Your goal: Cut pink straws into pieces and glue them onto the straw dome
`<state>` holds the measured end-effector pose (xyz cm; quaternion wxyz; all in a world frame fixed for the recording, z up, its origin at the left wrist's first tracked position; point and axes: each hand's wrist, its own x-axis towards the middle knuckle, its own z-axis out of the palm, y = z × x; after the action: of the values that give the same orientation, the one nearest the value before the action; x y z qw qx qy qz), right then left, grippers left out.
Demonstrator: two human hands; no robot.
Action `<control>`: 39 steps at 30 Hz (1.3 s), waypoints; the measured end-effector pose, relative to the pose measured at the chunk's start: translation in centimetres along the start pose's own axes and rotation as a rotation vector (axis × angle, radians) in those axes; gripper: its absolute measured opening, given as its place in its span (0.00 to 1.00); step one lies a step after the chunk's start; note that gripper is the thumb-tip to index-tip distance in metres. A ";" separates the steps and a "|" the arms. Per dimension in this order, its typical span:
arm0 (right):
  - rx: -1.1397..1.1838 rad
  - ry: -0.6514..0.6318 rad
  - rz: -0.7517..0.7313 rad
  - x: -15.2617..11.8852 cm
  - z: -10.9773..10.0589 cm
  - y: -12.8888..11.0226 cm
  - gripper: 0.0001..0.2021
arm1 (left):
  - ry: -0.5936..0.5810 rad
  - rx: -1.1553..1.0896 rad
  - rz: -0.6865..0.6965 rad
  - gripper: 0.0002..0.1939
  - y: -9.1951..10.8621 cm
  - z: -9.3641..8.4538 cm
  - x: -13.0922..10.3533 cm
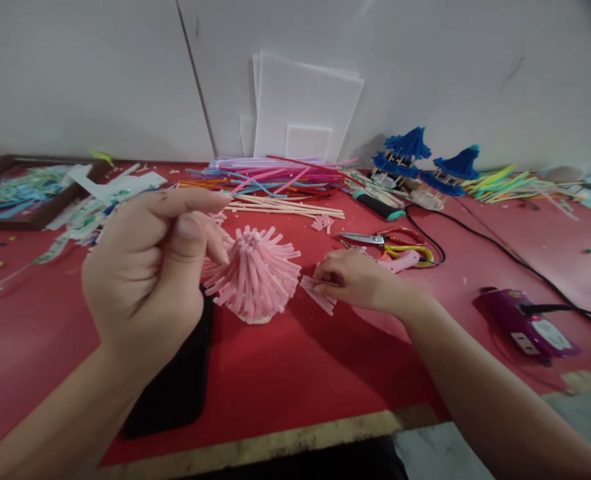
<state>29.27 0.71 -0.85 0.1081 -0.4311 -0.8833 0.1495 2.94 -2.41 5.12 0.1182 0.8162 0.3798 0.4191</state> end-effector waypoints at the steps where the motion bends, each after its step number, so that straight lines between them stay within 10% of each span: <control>1: 0.003 -0.004 -0.001 0.1 0.1 -0.1 0.09 | 0.001 0.006 -0.001 0.25 0.0 0.0 0.2; 12: -0.004 0.161 0.125 0.0 -0.5 -1.7 0.06 | -0.101 0.136 -0.051 0.33 -0.8 0.2 -0.3; 19: 0.178 0.917 0.053 -0.1 -1.8 -4.6 0.04 | -0.131 0.036 0.043 0.23 -0.4 -0.4 0.6; 26: 0.313 0.806 -0.173 -0.1 -2.8 -9.5 0.04 | 0.012 0.049 0.161 0.01 1.8 -0.7 1.5; 39: 0.795 0.627 -0.147 0.9 -3.9 -10.5 0.04 | 0.014 0.157 0.253 0.05 1.9 -1.8 1.8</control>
<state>22.31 -3.98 6.54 0.5337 -0.3176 -0.7113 0.3293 3.18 -2.65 8.21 -0.0026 0.8613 0.3064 0.4053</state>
